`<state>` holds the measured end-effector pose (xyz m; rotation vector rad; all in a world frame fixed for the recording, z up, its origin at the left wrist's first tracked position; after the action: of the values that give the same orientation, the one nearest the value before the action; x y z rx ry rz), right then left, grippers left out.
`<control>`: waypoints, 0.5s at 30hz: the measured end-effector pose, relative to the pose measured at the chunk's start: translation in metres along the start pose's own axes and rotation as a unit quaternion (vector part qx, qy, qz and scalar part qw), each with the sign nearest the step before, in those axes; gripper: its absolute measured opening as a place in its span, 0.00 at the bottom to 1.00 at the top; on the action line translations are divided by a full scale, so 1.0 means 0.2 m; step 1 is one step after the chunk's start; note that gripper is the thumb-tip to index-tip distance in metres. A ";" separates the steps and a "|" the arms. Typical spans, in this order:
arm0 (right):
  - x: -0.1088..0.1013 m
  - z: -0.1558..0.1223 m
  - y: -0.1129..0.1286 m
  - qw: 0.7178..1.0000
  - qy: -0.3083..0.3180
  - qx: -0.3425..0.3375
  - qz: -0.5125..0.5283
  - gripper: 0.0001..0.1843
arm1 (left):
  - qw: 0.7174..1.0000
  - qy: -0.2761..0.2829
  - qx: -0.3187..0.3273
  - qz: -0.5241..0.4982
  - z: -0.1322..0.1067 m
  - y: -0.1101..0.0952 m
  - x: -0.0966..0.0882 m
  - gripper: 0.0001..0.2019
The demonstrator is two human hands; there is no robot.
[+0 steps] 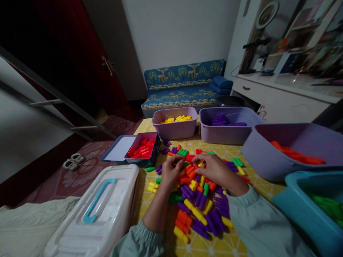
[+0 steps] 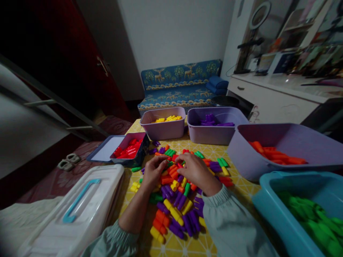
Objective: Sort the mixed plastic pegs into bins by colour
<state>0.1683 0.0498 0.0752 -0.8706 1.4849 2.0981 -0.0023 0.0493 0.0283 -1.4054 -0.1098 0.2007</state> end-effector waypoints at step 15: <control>0.16 0.00 0.02 0.998 -0.031 0.004 -0.056 0.25 | 0.998 -0.029 0.038 0.032 0.01 -0.03 -0.03 0.09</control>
<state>0.1426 0.0477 0.0555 -0.8561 1.3795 2.0190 -0.0092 0.0490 0.0347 -1.3294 -0.1046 0.2965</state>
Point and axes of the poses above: each hand's wrist, its own z-axis towards the middle knuckle, its own x-axis out of the palm, y = z × x, the point moved 7 cm from there along z, towards the middle knuckle, and after that the axes turned 6 degrees about -y, right-handed, at the moved point
